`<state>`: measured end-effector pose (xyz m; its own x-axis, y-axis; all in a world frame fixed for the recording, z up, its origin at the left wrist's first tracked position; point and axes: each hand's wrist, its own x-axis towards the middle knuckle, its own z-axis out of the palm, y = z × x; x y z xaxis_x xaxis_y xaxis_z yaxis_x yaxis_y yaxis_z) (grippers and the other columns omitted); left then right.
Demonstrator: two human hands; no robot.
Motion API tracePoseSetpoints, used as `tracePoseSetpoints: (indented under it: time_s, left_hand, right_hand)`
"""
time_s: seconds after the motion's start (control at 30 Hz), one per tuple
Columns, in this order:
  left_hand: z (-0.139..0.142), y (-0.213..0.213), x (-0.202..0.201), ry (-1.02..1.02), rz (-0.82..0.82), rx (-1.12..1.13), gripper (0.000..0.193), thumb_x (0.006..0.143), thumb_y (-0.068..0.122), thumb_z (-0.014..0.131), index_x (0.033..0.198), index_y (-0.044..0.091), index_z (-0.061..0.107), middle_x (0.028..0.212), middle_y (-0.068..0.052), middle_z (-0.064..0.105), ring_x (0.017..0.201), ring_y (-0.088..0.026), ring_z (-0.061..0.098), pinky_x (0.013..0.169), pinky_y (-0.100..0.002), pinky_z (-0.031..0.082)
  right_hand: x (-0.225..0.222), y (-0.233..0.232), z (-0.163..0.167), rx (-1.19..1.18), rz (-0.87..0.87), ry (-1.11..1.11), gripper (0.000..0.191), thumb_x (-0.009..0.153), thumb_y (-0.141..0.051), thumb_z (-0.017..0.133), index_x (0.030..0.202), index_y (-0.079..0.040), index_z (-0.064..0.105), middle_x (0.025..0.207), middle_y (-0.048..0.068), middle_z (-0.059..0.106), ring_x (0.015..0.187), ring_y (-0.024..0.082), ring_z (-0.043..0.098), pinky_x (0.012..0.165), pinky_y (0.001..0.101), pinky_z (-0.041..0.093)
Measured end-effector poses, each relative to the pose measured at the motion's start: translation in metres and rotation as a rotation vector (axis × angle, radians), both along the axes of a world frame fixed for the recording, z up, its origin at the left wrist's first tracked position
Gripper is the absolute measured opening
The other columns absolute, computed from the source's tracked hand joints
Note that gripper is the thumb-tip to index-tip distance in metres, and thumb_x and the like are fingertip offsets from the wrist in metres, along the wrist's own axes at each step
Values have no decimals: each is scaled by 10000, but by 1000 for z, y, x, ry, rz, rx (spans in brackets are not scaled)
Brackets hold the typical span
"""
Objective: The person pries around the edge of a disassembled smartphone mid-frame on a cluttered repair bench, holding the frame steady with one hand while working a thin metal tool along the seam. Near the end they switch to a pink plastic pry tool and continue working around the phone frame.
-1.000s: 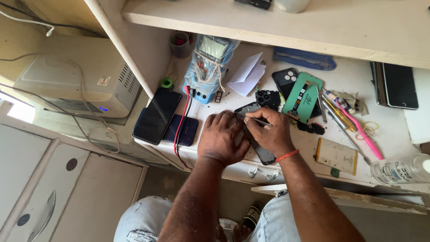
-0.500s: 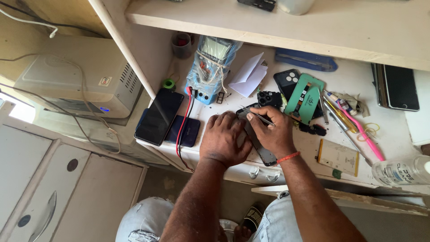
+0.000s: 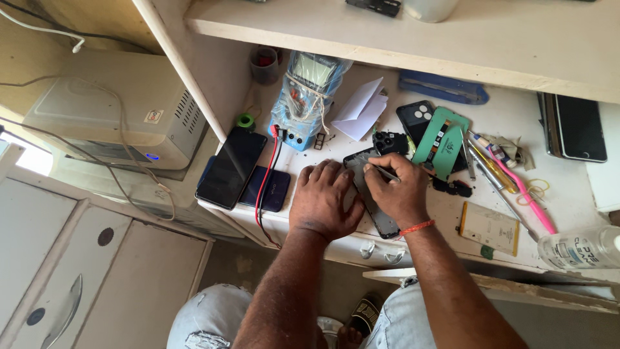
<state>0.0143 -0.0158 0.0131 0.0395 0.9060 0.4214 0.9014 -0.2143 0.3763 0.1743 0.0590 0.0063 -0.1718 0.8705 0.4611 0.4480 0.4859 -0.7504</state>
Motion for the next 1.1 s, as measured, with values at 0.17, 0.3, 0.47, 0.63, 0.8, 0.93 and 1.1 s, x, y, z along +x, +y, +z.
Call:
tracePoseSetpoints:
  time_s: [0.17, 0.3, 0.47, 0.63, 0.8, 0.93, 1.1]
  left_hand:
    - [-1, 0, 0, 7, 1, 7, 550, 782, 406, 692, 1218, 71, 667, 1298, -157, 624, 1302, -323, 531, 1109, -507, 364]
    - [-1, 0, 0, -19, -9, 0, 537, 789, 402, 687, 1211, 70, 677, 1304, -148, 635, 1310, -318, 536, 1120, -494, 365]
    - [-2, 0, 0, 22, 5, 6, 512, 801, 410, 687, 1186, 72, 685, 1318, -157, 633, 1319, -325, 528, 1122, -499, 356]
    - [-2, 0, 0, 15, 3, -2, 505, 801, 403, 680, 1183, 74, 689, 1319, -151, 633, 1323, -325, 524, 1124, -501, 354]
    - [-2, 0, 0, 24, 8, 0, 488, 808, 394, 679, 1177, 75, 693, 1324, -152, 629, 1326, -329, 522, 1120, -508, 356]
    - [-3, 0, 0, 9, 5, 0, 478, 806, 394, 686, 1161, 73, 699, 1329, -154, 628, 1332, -329, 521, 1129, -508, 360]
    - [-4, 0, 0, 24, -11, 29, 523, 781, 403, 706, 1189, 76, 702, 1343, -149, 630, 1332, -332, 520, 1113, -518, 365]
  right_hand:
    - [-3, -2, 2, -17, -8, -10, 105, 871, -114, 777, 959, -57, 771, 784, 46, 769, 649, 74, 686, 575, 229, 518]
    - [-4, -3, 2, -12, -14, -34, 88, 886, -111, 772, 961, -64, 772, 855, 49, 789, 691, 85, 697, 556, 237, 499]
    - [-3, -4, 2, 15, 36, 20, 98, 922, -105, 755, 1016, -75, 765, 948, 41, 799, 820, 70, 734, 607, 228, 536]
    - [-5, -4, 2, 22, -4, 12, 141, 907, -114, 780, 1039, -64, 771, 939, 59, 794, 789, 80, 719, 579, 241, 521]
    - [-2, -3, 4, 6, -31, -7, 97, 895, -121, 777, 973, -64, 770, 838, 55, 782, 697, 71, 711, 598, 232, 533]
    - [-2, -3, 2, 43, -78, -42, 81, 905, -119, 779, 959, -60, 770, 848, 58, 783, 709, 74, 711, 591, 234, 529]
    - [-2, -4, 1, 8, 46, -40, 103, 892, -114, 775, 984, -69, 767, 888, 55, 793, 720, 90, 723, 580, 235, 528]
